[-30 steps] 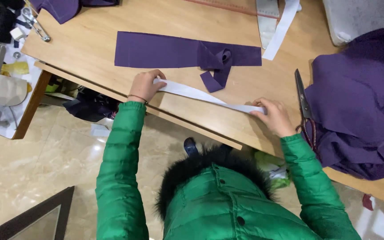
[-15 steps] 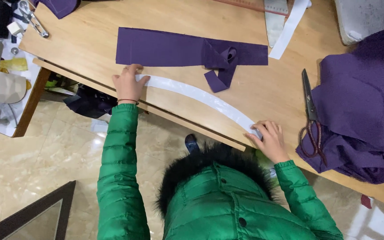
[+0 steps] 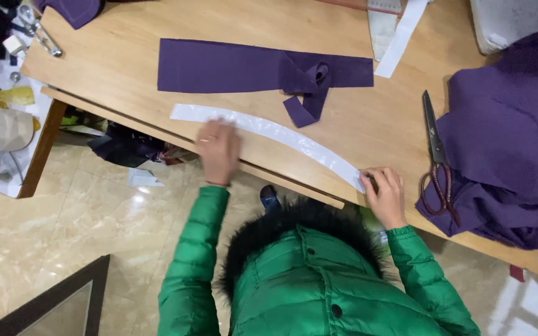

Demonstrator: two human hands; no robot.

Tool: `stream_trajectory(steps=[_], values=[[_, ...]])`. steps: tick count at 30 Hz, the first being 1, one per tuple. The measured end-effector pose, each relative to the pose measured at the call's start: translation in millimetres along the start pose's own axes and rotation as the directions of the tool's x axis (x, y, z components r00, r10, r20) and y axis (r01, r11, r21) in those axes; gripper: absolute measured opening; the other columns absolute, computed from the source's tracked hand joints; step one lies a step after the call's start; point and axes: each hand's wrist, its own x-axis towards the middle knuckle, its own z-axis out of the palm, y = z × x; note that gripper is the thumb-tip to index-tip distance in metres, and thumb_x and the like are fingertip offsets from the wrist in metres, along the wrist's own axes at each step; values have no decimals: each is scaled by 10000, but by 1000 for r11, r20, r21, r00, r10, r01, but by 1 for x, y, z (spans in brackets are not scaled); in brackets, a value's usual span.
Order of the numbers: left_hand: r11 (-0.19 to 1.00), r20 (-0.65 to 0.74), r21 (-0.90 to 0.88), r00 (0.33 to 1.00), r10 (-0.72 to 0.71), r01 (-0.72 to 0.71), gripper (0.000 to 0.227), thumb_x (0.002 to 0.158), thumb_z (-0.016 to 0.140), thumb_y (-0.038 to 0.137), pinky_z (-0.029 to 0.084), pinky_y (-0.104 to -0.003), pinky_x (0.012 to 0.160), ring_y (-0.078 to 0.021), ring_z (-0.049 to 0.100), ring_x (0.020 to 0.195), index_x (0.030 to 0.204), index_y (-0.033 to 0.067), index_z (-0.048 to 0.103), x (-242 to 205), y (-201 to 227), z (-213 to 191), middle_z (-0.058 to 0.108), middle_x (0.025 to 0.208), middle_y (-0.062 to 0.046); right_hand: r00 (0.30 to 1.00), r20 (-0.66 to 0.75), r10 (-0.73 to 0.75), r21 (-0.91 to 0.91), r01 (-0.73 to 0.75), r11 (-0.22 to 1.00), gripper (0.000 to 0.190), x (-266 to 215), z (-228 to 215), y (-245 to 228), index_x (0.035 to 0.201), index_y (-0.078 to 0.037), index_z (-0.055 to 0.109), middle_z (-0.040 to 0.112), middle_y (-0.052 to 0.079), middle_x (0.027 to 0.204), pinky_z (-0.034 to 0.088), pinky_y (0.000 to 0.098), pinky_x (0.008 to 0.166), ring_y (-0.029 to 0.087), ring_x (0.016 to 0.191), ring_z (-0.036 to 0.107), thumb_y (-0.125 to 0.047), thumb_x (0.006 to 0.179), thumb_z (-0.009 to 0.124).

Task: The person cuts a long white paper strip into smaller pieces using scissors, then sets the scissors aside and unfolds a large purple fabric piece on the table, smoothing it flat. The person handles the paper and fabric directly with their hands.

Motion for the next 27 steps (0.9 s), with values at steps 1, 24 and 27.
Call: stream_trajectory(steps=[1, 24, 27], values=[[1000, 5, -6, 1000, 7, -7, 222, 899, 662, 153, 467, -447, 831, -347, 653, 1011, 1110, 132, 726, -15, 6, 23, 664, 1089, -123, 1000, -3, 10, -1, -10, 1000, 123, -2, 1, 1, 1100, -197, 704, 621, 8, 1033, 444, 392, 925, 242, 1021, 633, -289, 1018, 696], [991, 228, 114, 968, -100, 75, 587, 1053, 458, 592, 68, -697, 1172, -335, 226, 1554, 1516, 236, 518, -66, 56, 94, 317, 1678, -101, 998, -27, 55, -8, -55, 998, 317, 69, -46, 30, 1247, -76, 653, 551, 162, 1268, 440, 491, 976, 388, 1184, 555, -257, 996, 726], [994, 250, 98, 965, -76, 53, 604, 1004, 540, 552, 133, -719, 1152, -370, 300, 1523, 1511, 225, 514, -72, 107, 93, 370, 1647, -132, 998, -58, -21, 12, 22, 1000, 380, 137, -49, 36, 1361, 0, 611, 536, 251, 1366, 418, 586, 1008, 462, 1250, 531, -136, 1018, 702]])
